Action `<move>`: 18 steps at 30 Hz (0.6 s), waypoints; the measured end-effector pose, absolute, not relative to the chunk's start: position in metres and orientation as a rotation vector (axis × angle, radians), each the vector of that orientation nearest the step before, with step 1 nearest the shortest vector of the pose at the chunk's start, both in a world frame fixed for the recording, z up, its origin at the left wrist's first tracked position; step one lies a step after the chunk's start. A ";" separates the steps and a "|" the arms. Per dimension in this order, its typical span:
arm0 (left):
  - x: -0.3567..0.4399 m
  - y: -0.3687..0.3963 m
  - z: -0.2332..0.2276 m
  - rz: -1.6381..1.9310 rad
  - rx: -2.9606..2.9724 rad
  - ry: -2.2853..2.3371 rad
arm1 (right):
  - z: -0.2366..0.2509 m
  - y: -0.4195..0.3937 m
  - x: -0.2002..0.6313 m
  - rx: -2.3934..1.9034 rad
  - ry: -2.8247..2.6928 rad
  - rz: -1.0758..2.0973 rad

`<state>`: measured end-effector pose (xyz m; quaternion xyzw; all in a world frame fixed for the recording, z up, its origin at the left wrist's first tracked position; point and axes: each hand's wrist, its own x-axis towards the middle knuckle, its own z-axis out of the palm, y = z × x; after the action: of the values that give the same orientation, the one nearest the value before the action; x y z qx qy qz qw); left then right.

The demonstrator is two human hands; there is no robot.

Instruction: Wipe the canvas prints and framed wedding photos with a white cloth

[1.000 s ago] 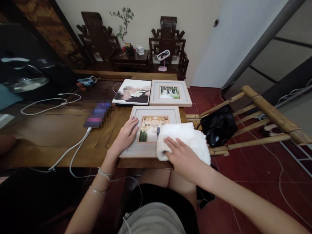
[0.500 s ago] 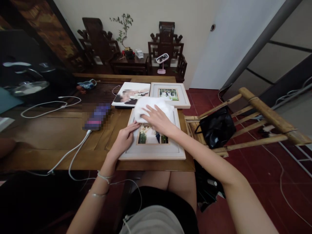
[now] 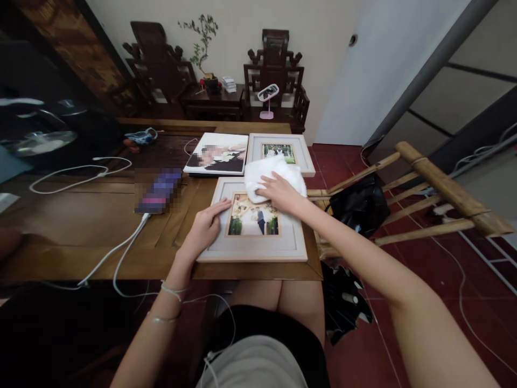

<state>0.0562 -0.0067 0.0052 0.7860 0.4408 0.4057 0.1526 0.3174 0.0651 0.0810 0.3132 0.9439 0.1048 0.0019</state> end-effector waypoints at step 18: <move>0.058 -0.013 0.013 1.161 2.211 1.305 | 0.133 -0.090 0.350 1.177 2.668 -0.164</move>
<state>0.0580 -0.0130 0.0125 0.7744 0.4572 0.4066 0.1614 0.3497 -0.0904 0.1334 0.4004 0.9080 -0.0559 0.1102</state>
